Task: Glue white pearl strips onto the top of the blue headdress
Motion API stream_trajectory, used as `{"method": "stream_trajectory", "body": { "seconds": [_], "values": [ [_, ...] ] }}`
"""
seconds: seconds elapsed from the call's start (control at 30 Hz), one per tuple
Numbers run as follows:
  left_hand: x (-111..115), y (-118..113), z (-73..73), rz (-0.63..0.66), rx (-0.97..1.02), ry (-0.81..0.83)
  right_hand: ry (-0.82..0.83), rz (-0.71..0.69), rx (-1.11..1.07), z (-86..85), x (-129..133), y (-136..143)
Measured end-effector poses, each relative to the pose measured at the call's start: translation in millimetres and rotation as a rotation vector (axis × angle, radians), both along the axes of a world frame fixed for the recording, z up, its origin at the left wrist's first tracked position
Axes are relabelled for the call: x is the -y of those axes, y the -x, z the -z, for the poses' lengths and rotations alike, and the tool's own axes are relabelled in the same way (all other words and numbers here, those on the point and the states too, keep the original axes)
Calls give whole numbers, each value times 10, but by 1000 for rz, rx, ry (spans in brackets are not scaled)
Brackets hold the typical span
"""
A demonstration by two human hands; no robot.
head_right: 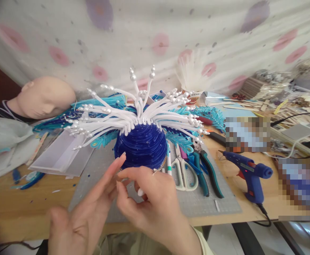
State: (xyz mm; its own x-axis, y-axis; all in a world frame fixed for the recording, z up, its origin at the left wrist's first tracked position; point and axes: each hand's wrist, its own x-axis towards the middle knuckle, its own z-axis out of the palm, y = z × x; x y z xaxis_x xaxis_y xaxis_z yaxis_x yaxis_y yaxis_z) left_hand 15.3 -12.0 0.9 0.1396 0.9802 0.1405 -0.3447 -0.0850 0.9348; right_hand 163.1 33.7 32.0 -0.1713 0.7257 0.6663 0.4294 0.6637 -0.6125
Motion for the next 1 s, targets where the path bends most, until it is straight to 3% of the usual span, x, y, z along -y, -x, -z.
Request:
{"method": "stream_trajectory", "body": {
  "seconds": [0.27,0.47,0.73,1.0],
  "values": [
    [54,-24,-38,30,118,77,4,-10,21,51,35,45],
    [20,-2,12,27,21,27,-29,11,46,61,32,35],
    [-26,-34,-56,-28,-156,-60,-40,18,71,95,26,29],
    [-37,-2,-17,13,-130,-40,-57,40,90,96,22,52]
  ]
}}
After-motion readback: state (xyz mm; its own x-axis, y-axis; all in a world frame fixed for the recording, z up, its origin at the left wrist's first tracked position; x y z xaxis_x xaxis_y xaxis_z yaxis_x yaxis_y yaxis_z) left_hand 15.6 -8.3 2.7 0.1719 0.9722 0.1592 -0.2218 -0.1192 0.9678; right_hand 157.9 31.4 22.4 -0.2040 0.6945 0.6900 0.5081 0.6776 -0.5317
